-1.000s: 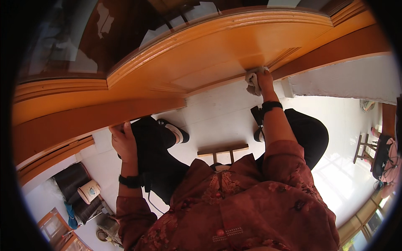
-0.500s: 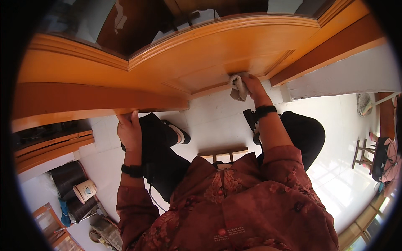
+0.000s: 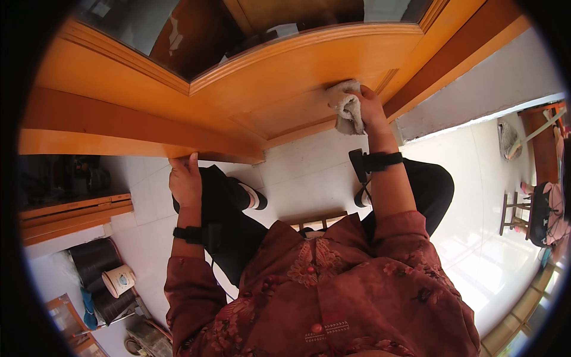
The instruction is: The person wipes the surface of a wooden door with a cloth, moving methodically across the panels and edges. They occasionally adjust the cloth and reposition their hands to reach different areas of the door.
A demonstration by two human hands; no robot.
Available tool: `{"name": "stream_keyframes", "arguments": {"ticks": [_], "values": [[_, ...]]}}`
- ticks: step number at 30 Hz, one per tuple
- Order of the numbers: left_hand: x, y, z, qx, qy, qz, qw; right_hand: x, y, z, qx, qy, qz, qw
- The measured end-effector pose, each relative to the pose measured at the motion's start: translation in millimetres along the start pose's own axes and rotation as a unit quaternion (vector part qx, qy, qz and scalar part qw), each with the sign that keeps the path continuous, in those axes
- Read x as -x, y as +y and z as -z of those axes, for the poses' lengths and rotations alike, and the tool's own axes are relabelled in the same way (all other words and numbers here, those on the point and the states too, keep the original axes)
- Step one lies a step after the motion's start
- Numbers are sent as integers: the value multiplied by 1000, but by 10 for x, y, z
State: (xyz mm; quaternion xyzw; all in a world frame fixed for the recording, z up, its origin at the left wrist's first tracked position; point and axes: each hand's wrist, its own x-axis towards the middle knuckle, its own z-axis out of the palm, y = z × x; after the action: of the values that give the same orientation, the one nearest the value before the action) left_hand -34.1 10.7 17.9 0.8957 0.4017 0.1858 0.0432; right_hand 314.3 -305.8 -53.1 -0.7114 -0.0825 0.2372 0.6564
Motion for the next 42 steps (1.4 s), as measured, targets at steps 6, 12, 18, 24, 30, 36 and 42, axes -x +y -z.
{"name": "stream_keyframes", "arguments": {"ticks": [6, 12, 18, 24, 30, 36, 42], "values": [[-9, 78, 37, 31, -4, 0, 1000, -372, 1103, 7, 32, 55, -45, 997], [-35, 53, 2, 47, -18, 6, 999, -553, 1782, -172, 13, 91, -129, 987], [-33, 57, -21, 76, -4, 3, 997, -534, 2222, -538, 54, 36, -200, 978], [-17, 23, -22, 67, -12, 20, 997, -420, 2052, -695, -128, -55, -192, 971], [-26, 64, 21, 37, -9, 1, 999, -355, 1307, -474, 1, -141, -148, 979], [4, 152, 95, 27, -11, 13, 999, -75, 376, -416, -13, -134, -88, 987], [10, 90, 43, 40, 19, -17, 999, 254, -458, -355, -144, -133, -1, 980]]}}
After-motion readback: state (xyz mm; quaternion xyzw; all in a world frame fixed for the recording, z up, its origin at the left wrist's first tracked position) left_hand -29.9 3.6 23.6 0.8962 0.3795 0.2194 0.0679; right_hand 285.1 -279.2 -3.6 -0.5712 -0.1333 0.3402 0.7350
